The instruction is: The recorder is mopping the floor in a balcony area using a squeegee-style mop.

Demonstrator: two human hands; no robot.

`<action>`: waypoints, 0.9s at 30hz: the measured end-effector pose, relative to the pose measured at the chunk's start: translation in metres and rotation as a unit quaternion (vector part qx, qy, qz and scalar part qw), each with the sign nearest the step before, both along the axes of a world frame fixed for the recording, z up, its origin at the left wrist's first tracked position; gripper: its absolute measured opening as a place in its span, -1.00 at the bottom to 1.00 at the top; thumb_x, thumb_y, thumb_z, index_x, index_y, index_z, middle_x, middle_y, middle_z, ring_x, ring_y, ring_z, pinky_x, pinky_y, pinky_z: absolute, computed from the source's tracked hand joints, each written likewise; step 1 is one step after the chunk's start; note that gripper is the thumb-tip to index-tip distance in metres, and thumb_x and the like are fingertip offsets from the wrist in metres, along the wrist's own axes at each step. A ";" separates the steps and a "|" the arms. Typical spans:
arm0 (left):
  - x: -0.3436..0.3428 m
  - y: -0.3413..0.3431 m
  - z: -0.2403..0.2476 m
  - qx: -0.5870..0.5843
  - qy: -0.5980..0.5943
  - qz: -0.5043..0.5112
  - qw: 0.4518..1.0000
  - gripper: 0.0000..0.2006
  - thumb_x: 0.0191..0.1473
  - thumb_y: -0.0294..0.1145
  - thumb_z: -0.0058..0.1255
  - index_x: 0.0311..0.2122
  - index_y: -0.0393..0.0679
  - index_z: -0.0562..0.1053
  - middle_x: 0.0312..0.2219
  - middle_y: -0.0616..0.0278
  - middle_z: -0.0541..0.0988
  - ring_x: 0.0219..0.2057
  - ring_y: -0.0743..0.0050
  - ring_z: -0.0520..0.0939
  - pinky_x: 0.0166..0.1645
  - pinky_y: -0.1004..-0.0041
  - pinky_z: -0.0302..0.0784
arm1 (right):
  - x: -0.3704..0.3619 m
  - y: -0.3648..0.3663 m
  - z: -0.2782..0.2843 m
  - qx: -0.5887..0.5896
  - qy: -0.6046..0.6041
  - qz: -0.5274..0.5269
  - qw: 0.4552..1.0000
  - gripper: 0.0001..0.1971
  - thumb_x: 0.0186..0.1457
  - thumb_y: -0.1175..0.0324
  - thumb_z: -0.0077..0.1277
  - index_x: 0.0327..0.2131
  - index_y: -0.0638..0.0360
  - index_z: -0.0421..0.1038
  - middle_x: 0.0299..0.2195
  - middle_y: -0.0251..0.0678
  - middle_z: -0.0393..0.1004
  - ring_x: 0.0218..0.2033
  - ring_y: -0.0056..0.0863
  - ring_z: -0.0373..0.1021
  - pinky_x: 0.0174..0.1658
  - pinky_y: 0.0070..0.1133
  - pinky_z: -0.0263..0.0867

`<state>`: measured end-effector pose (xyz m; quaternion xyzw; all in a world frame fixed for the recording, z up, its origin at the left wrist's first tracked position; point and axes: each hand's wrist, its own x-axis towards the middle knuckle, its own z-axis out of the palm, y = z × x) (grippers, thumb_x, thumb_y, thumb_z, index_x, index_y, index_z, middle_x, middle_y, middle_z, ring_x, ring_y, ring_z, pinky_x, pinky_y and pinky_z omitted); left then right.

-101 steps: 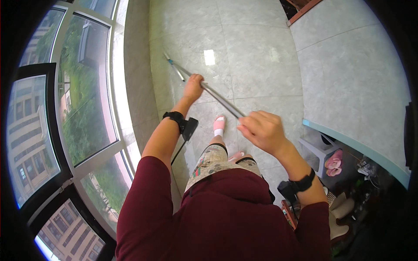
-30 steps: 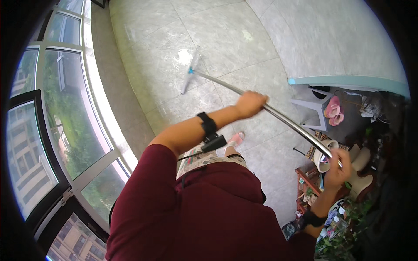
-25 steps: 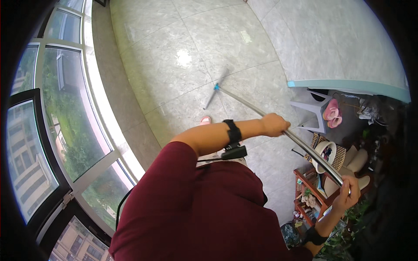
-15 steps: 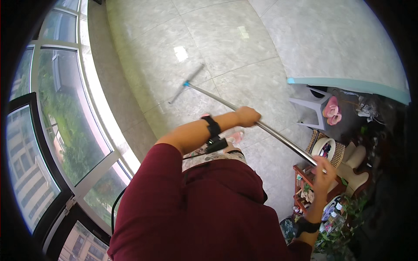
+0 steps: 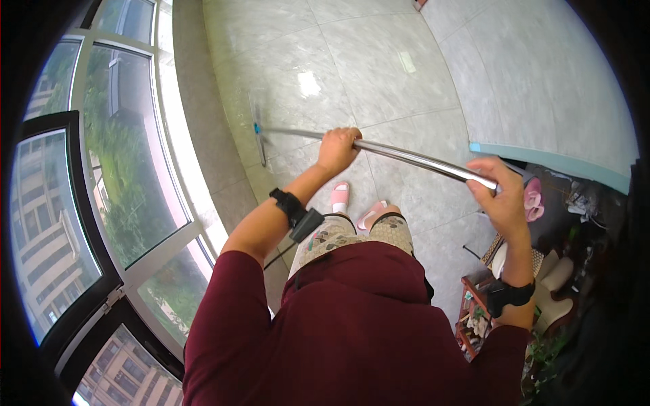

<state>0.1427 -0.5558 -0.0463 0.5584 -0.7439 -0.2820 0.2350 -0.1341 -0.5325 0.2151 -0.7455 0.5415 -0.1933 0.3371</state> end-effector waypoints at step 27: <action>0.051 -0.210 -0.006 0.094 -0.007 0.288 0.953 -0.83 -0.09 -0.45 0.05 -0.31 -0.06 0.52 -0.41 0.03 0.57 -0.31 -0.06 0.56 -0.25 0.17 0.46 | 0.090 -0.319 -0.014 -0.211 -0.022 0.319 0.924 -0.84 -0.05 0.38 0.10 -0.43 0.10 0.29 -0.61 -0.39 0.44 -0.59 -0.37 0.39 -0.52 -0.46 0.28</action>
